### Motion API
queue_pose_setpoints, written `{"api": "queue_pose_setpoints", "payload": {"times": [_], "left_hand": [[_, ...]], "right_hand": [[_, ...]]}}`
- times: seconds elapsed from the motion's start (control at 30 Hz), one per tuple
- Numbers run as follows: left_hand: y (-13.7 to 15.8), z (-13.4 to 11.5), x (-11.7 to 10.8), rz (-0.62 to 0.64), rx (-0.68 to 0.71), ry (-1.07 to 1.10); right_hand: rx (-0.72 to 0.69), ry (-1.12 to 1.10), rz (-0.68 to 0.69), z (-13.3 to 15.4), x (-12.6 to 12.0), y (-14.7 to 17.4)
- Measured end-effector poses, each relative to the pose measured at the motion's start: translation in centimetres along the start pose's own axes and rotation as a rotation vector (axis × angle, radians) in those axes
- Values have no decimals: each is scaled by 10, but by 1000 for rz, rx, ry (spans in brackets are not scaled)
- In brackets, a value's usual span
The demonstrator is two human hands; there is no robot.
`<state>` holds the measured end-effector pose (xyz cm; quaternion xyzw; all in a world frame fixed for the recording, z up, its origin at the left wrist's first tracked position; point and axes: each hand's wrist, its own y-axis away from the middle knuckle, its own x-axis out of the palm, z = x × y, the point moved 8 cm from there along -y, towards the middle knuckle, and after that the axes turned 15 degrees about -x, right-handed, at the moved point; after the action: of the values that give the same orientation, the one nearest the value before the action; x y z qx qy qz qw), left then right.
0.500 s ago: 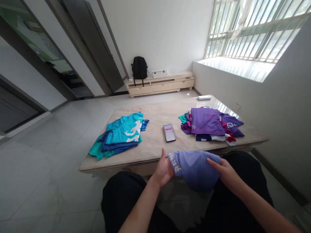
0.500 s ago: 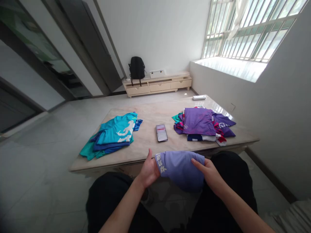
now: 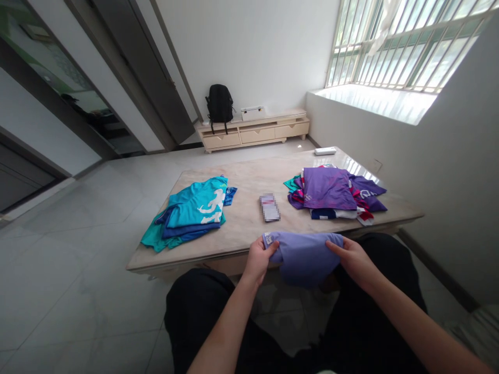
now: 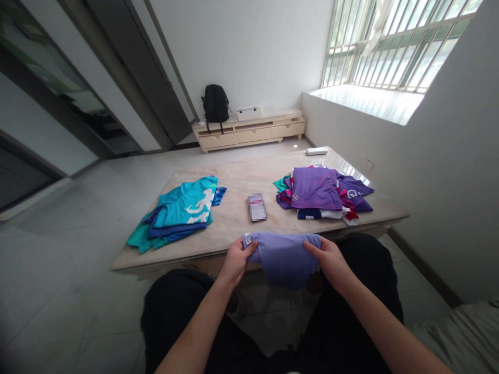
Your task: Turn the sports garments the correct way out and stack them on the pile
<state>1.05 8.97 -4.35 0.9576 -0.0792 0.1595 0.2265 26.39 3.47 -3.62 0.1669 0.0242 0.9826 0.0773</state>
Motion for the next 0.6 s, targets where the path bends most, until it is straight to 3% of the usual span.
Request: {"api": "queue_pose_setpoints", "payload": {"times": [0.1,0.23,0.43,0.5,0.6], "left_hand": [[0,-6,-4,-9,20,-45],[4,-21,-8,-83,148,-233],[2,-28,-14,-158,239,-294],[2,-25,-13,-125,189,-218],[5,-14,1,80,33,-19]], "right_hand": [[41,-53,20,-1,5,-4],[52,-59,17,5,9,-10],[-40,104,18,15,8,-23],[-106,150,-16,17,3,-29],[-204,182,-120,21,-5,-33]]}}
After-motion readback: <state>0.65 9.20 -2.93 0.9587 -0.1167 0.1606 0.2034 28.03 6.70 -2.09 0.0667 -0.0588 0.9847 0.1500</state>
